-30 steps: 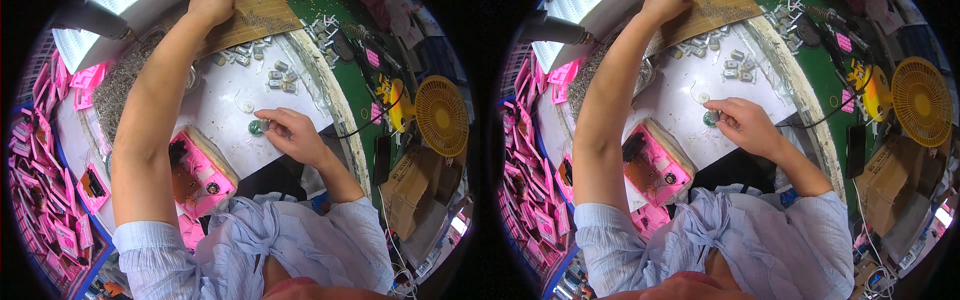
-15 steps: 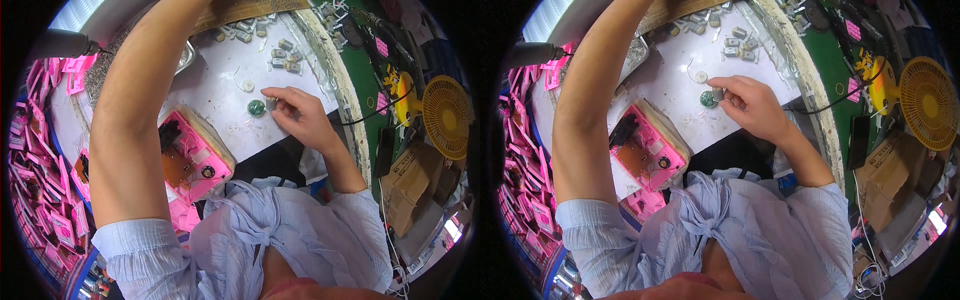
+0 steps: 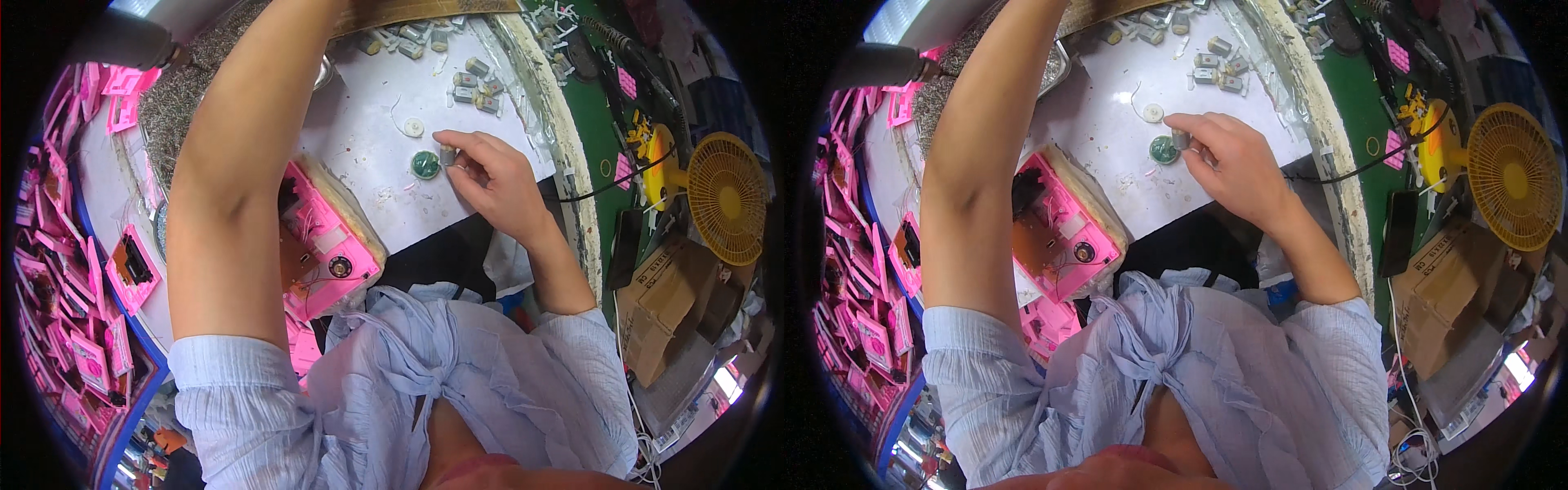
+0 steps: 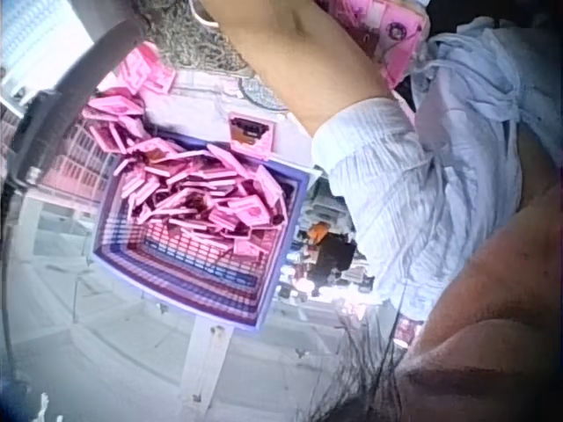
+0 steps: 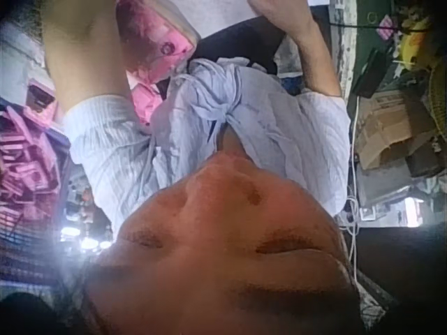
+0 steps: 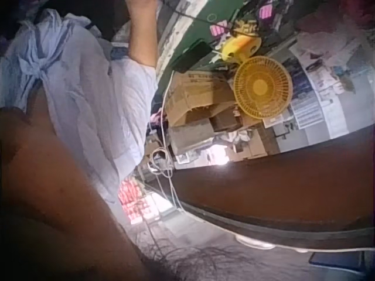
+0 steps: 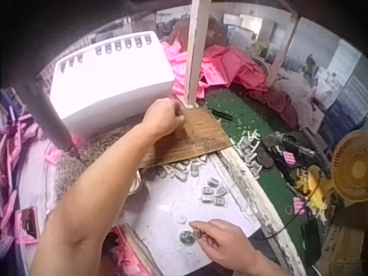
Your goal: The recorder is assembling and soldering internal components into a pink toy housing.
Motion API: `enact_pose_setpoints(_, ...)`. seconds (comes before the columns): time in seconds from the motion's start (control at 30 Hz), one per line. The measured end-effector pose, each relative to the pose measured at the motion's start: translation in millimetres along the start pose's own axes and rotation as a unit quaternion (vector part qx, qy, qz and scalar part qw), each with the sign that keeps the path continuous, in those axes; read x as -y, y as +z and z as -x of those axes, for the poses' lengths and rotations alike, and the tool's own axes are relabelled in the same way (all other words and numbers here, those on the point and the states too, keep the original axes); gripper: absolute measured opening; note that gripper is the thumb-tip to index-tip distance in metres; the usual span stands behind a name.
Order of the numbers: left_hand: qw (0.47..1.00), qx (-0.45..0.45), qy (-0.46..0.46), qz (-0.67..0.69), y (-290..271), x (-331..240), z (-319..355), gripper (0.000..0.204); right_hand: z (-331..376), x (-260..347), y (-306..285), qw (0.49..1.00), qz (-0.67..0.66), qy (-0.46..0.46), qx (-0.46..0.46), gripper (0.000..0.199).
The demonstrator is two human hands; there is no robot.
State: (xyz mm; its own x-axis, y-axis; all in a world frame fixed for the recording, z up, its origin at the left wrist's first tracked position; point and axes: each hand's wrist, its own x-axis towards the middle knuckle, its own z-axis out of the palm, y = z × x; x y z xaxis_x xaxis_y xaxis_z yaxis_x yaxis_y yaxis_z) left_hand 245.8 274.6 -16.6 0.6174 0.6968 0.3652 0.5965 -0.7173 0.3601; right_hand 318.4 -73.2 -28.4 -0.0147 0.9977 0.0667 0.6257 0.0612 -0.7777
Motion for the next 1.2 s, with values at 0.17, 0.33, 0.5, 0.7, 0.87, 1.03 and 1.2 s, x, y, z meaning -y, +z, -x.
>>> enact_pose_setpoints(0.17,0.971,0.013,-0.025,0.239,-75.6,-60.1,63.3,0.020,-10.6,1.2,10.8,0.998,0.044,-0.047,0.027,0.039)
enact_pose_setpoints(0.33,0.918,0.060,-0.029,0.390,-121.0,-84.9,188.9,0.014,-14.7,6.8,15.4,0.978,0.183,-0.099,0.029,0.036)
enact_pose_setpoints(0.5,0.760,0.148,-0.309,0.552,-158.2,-105.6,313.9,0.016,-17.3,4.4,10.6,0.983,0.139,-0.120,0.014,0.041)
enact_pose_setpoints(0.7,0.822,-0.022,-0.293,0.488,-140.6,-119.7,394.3,0.015,5.4,70.1,23.5,0.904,-0.388,0.109,0.146,0.048)
enact_pose_setpoints(0.87,0.836,-0.080,-0.324,0.435,-137.2,-125.1,414.0,0.028,3.9,93.8,59.8,0.828,-0.468,0.157,0.266,0.047)
enact_pose_setpoints(1.03,0.849,-0.082,-0.304,0.425,-138.8,-119.7,418.6,0.035,-4.1,100.0,68.2,0.812,-0.476,0.173,0.291,0.049)
enact_pose_setpoints(1.2,0.848,-0.094,-0.287,0.435,-135.9,-117.4,419.8,0.035,-5.8,96.7,70.8,0.819,-0.458,0.158,0.308,0.049)
